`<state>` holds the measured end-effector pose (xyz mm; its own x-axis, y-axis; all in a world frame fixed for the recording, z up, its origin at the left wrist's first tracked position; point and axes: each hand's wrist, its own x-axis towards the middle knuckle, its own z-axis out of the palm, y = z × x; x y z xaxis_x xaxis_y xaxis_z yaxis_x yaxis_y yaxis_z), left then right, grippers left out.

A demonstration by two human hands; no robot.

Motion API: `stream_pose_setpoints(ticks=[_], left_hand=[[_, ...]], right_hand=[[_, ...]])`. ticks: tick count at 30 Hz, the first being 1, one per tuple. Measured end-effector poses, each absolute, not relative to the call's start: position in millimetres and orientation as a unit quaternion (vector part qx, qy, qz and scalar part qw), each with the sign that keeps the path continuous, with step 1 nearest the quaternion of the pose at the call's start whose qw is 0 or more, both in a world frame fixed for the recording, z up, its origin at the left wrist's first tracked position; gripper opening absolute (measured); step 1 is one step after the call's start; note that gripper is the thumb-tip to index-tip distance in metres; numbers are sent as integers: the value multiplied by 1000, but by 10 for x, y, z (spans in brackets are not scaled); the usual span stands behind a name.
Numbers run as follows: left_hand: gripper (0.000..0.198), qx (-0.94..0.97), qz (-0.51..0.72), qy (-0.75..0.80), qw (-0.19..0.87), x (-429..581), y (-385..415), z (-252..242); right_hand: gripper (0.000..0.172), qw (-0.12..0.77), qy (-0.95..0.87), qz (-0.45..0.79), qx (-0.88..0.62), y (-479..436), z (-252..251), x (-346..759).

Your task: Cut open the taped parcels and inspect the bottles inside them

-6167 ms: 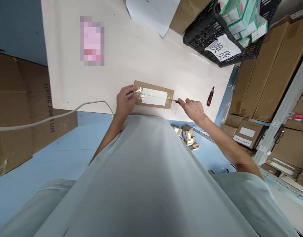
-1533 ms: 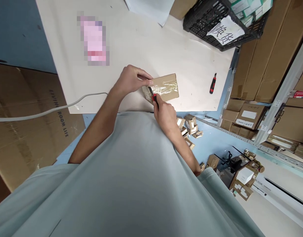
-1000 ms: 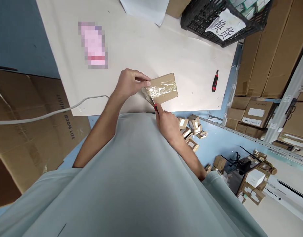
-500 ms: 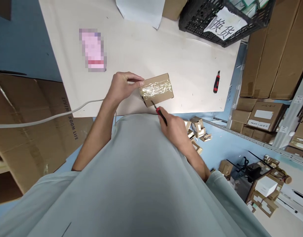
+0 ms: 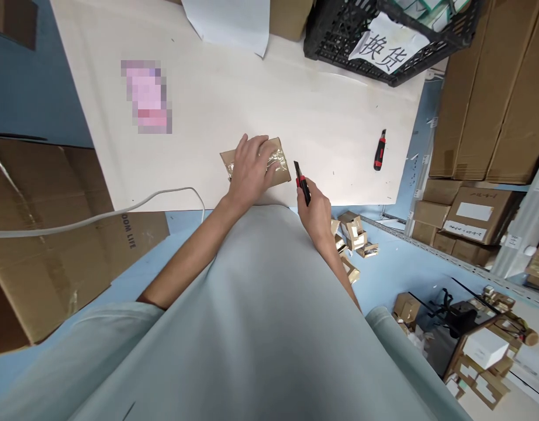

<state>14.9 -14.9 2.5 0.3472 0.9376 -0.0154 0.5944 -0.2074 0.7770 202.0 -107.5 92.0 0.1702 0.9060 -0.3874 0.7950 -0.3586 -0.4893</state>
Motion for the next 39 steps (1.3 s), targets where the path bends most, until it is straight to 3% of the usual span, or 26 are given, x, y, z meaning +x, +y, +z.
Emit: stream_pose_setpoints(ticks=[10, 19, 25, 33, 39], left_hand=[[52, 750, 257, 513, 328, 81, -120, -90], [52, 731, 252, 511, 376, 55, -103, -107], [59, 712, 271, 502, 409, 82, -114, -76], [46, 694, 318, 487, 424, 122, -113, -111], [42, 708, 319, 478, 410, 122, -126, -129]], right_hand=[[57, 90, -606, 337, -715, -835, 855, 2020], [63, -48, -623, 307, -718, -638, 934, 1784], [64, -65, -588, 286, -754, -646, 979, 1583], [62, -61, -563, 278, -776, -554, 949, 1362], [53, -155, -526, 251, -798, -692, 1164, 1328]])
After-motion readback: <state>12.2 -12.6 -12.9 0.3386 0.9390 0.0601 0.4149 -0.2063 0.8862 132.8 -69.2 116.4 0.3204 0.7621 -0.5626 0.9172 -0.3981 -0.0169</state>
